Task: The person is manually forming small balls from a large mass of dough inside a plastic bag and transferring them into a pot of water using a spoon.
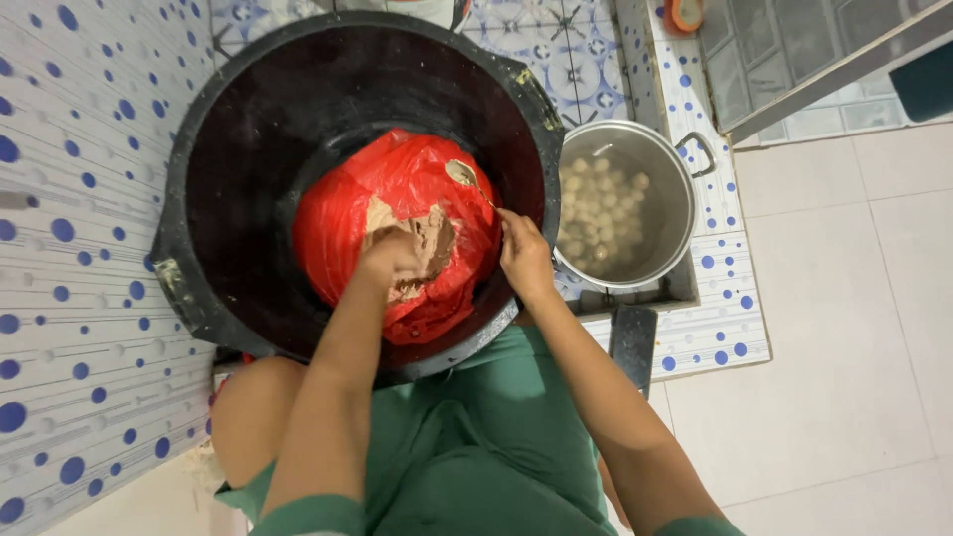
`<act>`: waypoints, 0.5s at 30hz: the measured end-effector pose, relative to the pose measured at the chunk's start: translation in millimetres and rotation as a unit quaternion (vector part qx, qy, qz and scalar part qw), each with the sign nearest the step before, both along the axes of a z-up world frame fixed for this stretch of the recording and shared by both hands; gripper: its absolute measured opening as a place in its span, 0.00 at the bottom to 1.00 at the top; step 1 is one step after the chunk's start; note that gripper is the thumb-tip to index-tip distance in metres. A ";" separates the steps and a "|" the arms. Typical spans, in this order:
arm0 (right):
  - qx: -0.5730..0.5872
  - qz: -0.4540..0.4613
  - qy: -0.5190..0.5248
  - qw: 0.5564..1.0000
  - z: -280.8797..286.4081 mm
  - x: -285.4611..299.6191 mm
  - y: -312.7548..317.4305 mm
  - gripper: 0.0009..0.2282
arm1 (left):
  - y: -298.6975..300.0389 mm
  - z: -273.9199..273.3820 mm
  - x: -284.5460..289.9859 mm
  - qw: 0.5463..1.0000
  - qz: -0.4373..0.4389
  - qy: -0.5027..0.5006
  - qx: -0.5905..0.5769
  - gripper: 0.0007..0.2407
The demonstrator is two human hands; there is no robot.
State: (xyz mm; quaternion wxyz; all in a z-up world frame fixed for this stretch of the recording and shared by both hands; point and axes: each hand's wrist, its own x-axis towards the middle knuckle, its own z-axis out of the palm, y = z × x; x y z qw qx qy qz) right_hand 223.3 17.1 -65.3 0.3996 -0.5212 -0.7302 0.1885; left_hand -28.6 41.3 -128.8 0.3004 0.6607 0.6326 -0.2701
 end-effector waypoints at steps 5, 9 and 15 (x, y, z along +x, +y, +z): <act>0.006 0.005 -0.008 1.000 -4.7 2.9 2.3 0.12 | -5.7 81.6 -3.5 0.945 0.176 -0.267 0.065 0.30; 0.024 0.013 -0.016 0.999 -4.9 3.6 1.5 0.12 | -17.9 104.7 -14.3 0.770 0.366 -0.492 0.175 0.22; 0.020 0.013 -0.013 1.000 -5.4 1.7 1.9 0.11 | -24.0 109.8 -34.8 0.473 0.476 -0.704 0.234 0.06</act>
